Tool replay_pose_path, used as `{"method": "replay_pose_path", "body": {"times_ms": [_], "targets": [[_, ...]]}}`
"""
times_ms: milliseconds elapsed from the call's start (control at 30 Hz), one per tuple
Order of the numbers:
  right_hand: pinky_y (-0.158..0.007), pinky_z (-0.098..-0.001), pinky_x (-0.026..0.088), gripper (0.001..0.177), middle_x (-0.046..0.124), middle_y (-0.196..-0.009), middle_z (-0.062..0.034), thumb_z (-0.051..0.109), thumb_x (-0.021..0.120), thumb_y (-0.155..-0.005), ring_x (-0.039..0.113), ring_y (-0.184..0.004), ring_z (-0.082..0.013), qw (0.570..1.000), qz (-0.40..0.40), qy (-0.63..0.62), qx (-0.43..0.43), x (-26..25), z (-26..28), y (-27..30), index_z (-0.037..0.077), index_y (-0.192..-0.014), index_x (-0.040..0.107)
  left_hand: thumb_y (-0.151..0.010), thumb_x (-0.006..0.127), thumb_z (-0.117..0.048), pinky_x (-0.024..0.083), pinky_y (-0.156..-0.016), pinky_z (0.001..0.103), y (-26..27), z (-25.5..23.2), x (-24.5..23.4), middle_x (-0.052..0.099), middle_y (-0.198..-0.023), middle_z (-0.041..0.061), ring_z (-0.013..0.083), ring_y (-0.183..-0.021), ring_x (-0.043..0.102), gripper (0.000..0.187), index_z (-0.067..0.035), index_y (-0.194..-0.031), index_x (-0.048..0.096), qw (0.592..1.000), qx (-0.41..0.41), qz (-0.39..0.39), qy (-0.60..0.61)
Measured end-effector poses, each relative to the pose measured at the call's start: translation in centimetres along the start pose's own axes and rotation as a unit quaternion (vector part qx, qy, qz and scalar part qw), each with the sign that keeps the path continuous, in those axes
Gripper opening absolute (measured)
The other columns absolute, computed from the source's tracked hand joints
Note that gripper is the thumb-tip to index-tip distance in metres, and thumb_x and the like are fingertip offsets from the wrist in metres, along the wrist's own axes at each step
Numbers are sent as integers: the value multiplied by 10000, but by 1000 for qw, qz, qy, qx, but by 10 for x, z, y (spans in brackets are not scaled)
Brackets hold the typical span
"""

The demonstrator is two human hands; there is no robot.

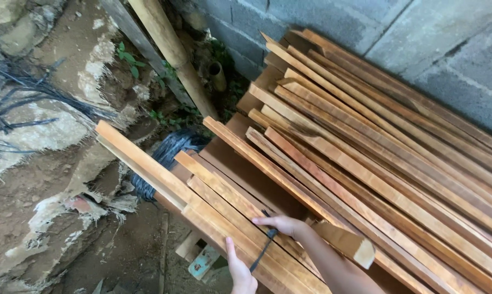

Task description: The person ties a bundle of wooden planks with a black strap, securing it with a knot. They then lift the bundle and place it on top of other stacked wood bundles. Finally, the person arranges loose wooden planks on a wooden workbench.

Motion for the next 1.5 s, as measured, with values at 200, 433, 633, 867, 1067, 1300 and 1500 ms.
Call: {"method": "replay_pose_path", "body": {"times_ms": [200,433,633,867,1067,1300,1500], "targets": [[-1215,-449,311,1169,425,-1607,-164,858,648,-695,403,-1508,-320,999,-20,-6,-41,-6,-14,-27,70,-1539,461,-899,504,-610,358,-1161,446,-16,4,-10,405,-1626,59,270,-1434,446,867,-162,-1613,302,1000,27,-5,-12],[-1110,-421,505,896,708,-1367,-210,686,590,-823,667,-1292,-328,942,-265,-65,-195,-27,8,50,69,-1472,571,-908,456,-655,322,-1193,427,-13,-9,-19,343,-1660,47,253,-1488,381,880,-173,-1623,279,994,35,27,-98],[-1087,-516,377,902,406,-1557,-245,588,653,-901,440,-1373,-417,849,-398,162,-308,-6,-59,195,34,-1543,342,-1004,402,-617,538,-909,455,-67,16,-114,679,-1305,201,322,-1132,661,743,-13,-1398,583,971,120,112,-175],[-1173,-426,438,935,575,-1480,-150,775,563,-808,539,-1405,-313,952,-265,150,-42,-18,-256,254,163,-1509,477,-1001,607,-452,572,-634,345,-98,154,-233,717,-679,138,229,-635,704,536,37,-808,712,849,75,196,-485],[-1175,-467,431,1254,509,-1536,-192,926,556,-655,523,-1420,-340,984,-166,66,-14,-17,-345,216,88,-1568,366,-879,631,-536,428,-1098,498,-15,292,-190,502,-1538,154,322,-1379,528,818,-171,-1560,362,880,-203,141,-405],[-1263,-506,238,1357,282,-1667,-164,927,601,-583,271,-1551,-343,992,-113,51,6,-14,-336,220,129,-1624,250,-823,630,-643,229,-1237,486,106,265,-67,316,-1680,30,241,-1538,286,969,-212,-1624,298,974,1,-23,-227],[-1249,-553,228,1368,260,-1676,-161,938,605,-573,255,-1556,-341,991,-116,74,-2,-14,-339,216,117,-1616,273,-817,664,-629,288,-1218,497,117,263,-62,363,-1639,106,281,-1484,354,995,-154,-1605,286,986,25,-5,-162]]}}
Point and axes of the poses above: each hand's wrist, its own y-axis away from the middle knuckle, its own x-axis out of the palm, z = x × y, the point moved 9 cm from there along -y, towards the middle knuckle
